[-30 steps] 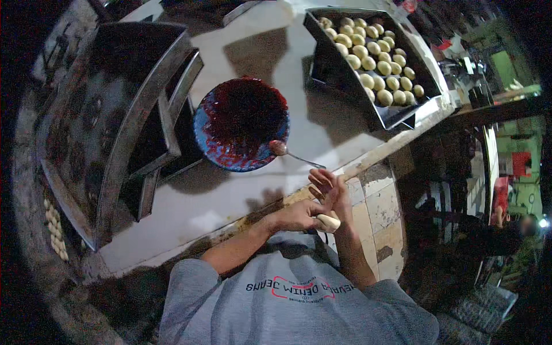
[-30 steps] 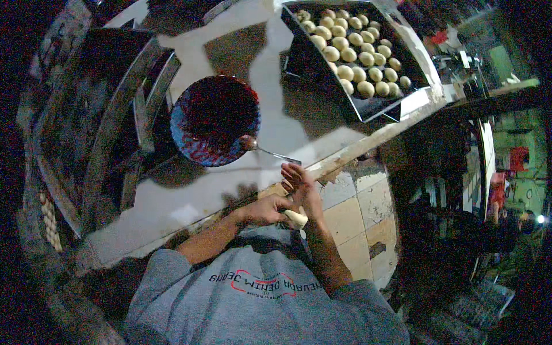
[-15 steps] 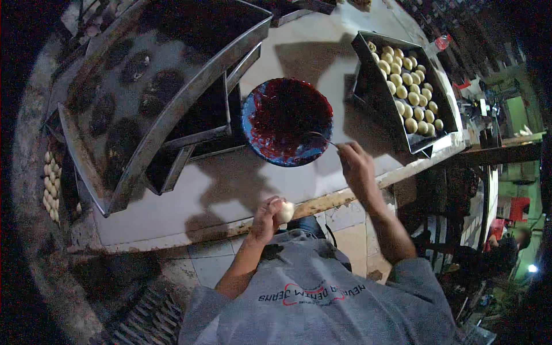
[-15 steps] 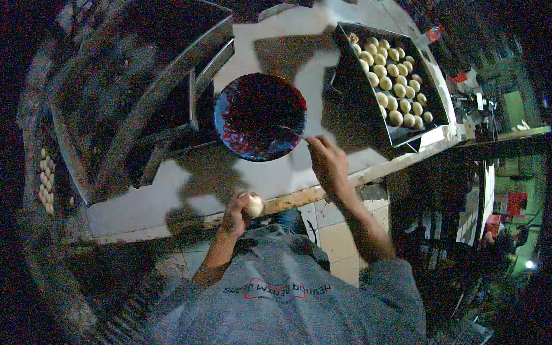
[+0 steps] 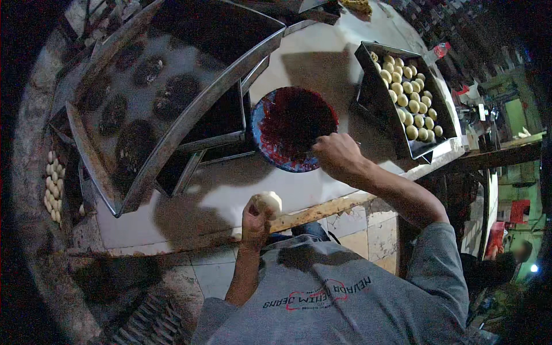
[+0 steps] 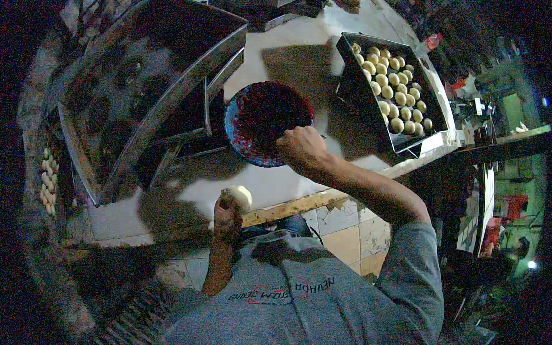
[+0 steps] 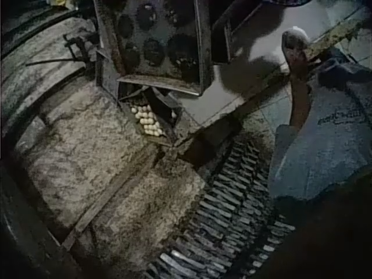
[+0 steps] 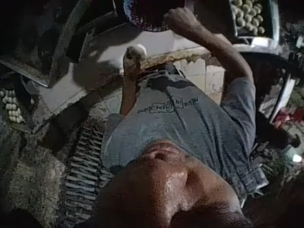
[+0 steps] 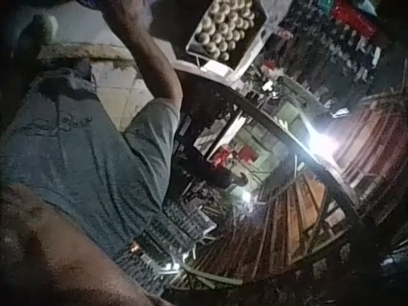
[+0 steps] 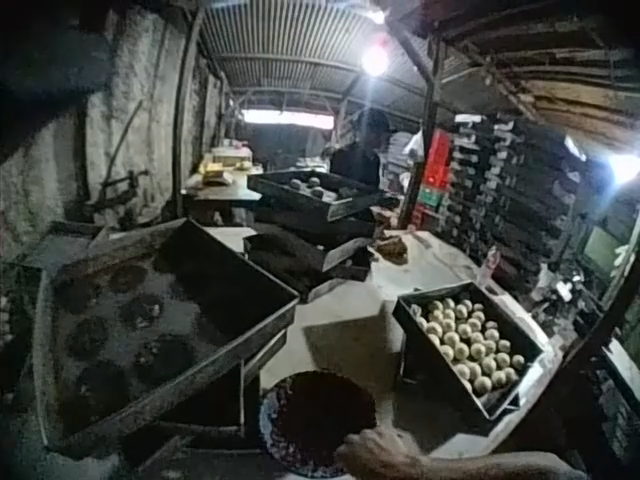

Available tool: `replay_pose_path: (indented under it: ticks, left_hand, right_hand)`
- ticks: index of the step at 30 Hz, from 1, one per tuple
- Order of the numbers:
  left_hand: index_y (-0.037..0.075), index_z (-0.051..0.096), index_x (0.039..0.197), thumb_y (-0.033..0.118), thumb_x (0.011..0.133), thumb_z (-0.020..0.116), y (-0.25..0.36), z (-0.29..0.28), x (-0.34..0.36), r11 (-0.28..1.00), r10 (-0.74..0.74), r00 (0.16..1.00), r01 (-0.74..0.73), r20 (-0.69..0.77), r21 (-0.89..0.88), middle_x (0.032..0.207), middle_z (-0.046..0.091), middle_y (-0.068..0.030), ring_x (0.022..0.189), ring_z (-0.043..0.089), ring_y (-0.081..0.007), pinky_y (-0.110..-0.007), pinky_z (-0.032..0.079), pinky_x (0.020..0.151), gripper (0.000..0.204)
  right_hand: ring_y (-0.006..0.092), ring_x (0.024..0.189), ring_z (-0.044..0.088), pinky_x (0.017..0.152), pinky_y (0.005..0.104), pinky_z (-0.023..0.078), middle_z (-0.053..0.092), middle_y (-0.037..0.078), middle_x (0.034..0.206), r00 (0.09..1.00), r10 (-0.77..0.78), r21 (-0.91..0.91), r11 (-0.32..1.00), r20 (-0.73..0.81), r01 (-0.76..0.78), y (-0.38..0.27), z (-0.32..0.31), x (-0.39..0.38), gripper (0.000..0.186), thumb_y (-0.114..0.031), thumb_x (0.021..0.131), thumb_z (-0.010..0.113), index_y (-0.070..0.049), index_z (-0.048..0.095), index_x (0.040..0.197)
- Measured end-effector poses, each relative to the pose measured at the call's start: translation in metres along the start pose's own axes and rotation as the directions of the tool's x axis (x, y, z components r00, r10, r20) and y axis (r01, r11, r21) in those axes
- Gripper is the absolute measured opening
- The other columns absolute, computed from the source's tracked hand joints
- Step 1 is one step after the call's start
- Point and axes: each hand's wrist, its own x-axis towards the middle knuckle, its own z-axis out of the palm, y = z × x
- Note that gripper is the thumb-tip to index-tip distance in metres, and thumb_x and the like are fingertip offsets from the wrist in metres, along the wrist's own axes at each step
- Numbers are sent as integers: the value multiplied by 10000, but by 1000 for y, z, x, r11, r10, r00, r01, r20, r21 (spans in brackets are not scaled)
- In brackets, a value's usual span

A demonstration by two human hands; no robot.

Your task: Fill small dough balls with sweet filling and arrange them neatly in baking trays.

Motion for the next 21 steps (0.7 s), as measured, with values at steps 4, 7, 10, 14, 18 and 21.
replay_pose_path:
  ticks: [4, 7, 10, 14, 18, 21]
  left_hand:
    - [-21, 496, 1080, 160, 827, 579, -1, 0, 9, 939, 106, 993, -82, 56, -333, 1071, 539, -98, 979, 527, -198, -308, 443, 845, 322]
    - [-59, 455, 1124, 134, 840, 550, 13, 15, 18, 898, 132, 986, -76, 100, -433, 1089, 529, -118, 1015, 513, -204, -304, 422, 891, 356]
    - [-54, 434, 1150, 172, 858, 523, 25, 33, 34, 859, -96, 987, 148, 129, -491, 1107, 521, -130, 1052, 498, -219, -321, 398, 932, 380]
    - [-31, 430, 1159, 287, 870, 481, 46, 57, 40, 704, -259, 918, 392, 300, -593, 1134, 511, -140, 1062, 495, -257, -366, 383, 960, 433]
    - [-13, 437, 1162, 326, 875, 451, 36, 60, 50, 631, -240, 894, 440, 379, -639, 1151, 507, -139, 1060, 499, -250, -374, 395, 947, 444]
    - [-4, 451, 1151, 338, 883, 425, 33, 59, 48, 689, -225, 926, 371, 303, -622, 1144, 516, -127, 1062, 498, -249, -381, 405, 932, 436]
  right_hand:
    - [303, 613, 616, 556, 387, 491, 610, 125, 652, 985, 138, 103, 984, 104, -148, 11, -10, -15, 122, -126, 700, 556, -36, 604, 633]
    - [276, 617, 620, 560, 363, 490, 620, 100, 679, 983, 171, 338, 923, 68, -184, 29, -7, -33, 118, -143, 727, 582, -38, 624, 691]
    - [239, 652, 621, 573, 330, 487, 625, 99, 731, 987, 133, 653, 756, -92, -41, 31, 1, -52, 105, -122, 751, 604, -31, 642, 788]
    - [223, 708, 617, 607, 306, 485, 626, 118, 801, 938, 156, 738, 661, -310, 135, 21, 15, -64, 144, -4, 743, 605, -20, 642, 881]
    - [237, 729, 583, 653, 308, 473, 590, 113, 826, 845, 260, 712, 677, -467, 185, 11, 59, -72, 248, 7, 711, 591, -69, 644, 940]
    - [230, 734, 579, 639, 292, 461, 588, 116, 828, 784, 371, 755, 630, -498, 181, 12, 93, -78, 256, 34, 708, 591, -69, 649, 935]
